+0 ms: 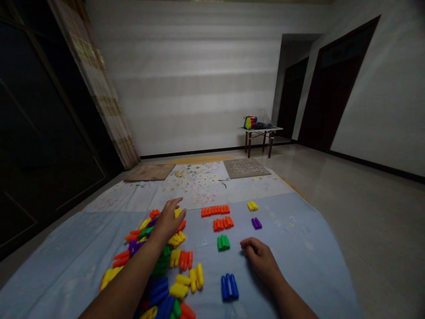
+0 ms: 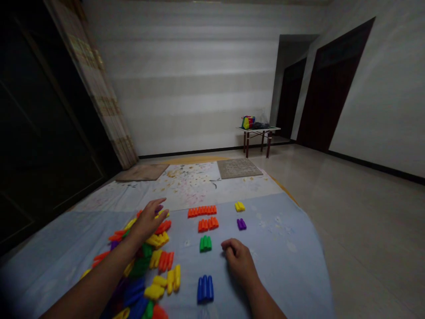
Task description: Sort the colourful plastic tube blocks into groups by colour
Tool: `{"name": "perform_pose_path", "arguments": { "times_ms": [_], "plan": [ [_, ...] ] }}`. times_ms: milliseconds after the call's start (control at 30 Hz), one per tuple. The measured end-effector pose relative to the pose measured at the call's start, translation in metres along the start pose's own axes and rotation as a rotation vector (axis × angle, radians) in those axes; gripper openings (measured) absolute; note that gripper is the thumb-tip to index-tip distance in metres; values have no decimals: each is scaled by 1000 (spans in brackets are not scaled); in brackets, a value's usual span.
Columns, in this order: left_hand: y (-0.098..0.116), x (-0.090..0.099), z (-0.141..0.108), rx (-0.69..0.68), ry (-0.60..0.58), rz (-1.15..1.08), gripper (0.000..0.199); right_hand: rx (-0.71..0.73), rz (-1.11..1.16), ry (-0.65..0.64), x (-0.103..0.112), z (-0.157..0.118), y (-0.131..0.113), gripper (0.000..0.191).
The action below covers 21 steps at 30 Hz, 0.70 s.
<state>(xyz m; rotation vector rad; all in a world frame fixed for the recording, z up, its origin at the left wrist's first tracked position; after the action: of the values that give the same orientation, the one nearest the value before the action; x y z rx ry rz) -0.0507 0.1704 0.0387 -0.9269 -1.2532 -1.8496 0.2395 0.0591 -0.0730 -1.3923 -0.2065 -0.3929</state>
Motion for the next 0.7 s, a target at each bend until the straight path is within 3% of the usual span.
{"name": "perform_pose_path", "arguments": {
  "times_ms": [67, 167, 333, 567, 700],
  "plan": [
    [-23, 21, -26, 28, 102, -77, 51, 2, -2, -7, 1, -2, 0, 25],
    [-62, 42, -66, 180, 218, -140, 52, 18, -8, 13, 2, -4, 0, 26],
    [-115, 54, -123, 447, 340, -226, 48, 31, -6, 37, 3, -5, 4, 27],
    [-138, 41, -164, 630, 492, -303, 47, 37, -52, 63, 2, -5, 7, 26],
    [-144, 31, -176, 673, 609, -299, 44, 78, -95, 115, 1, -4, -10, 28]
  ]
}}
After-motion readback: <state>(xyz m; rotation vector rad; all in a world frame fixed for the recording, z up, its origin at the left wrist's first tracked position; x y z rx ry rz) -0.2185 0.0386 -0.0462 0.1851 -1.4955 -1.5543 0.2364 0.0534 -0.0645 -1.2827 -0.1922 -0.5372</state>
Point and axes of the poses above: each hand's wrist, its own z-axis towards the middle knuckle, its own x-axis out of the back of the hand, y = z × x, the point moved 2 cm from there along z, towards the middle knuckle, and after that the axes turned 2 degrees about -y, right-handed, at the moved point
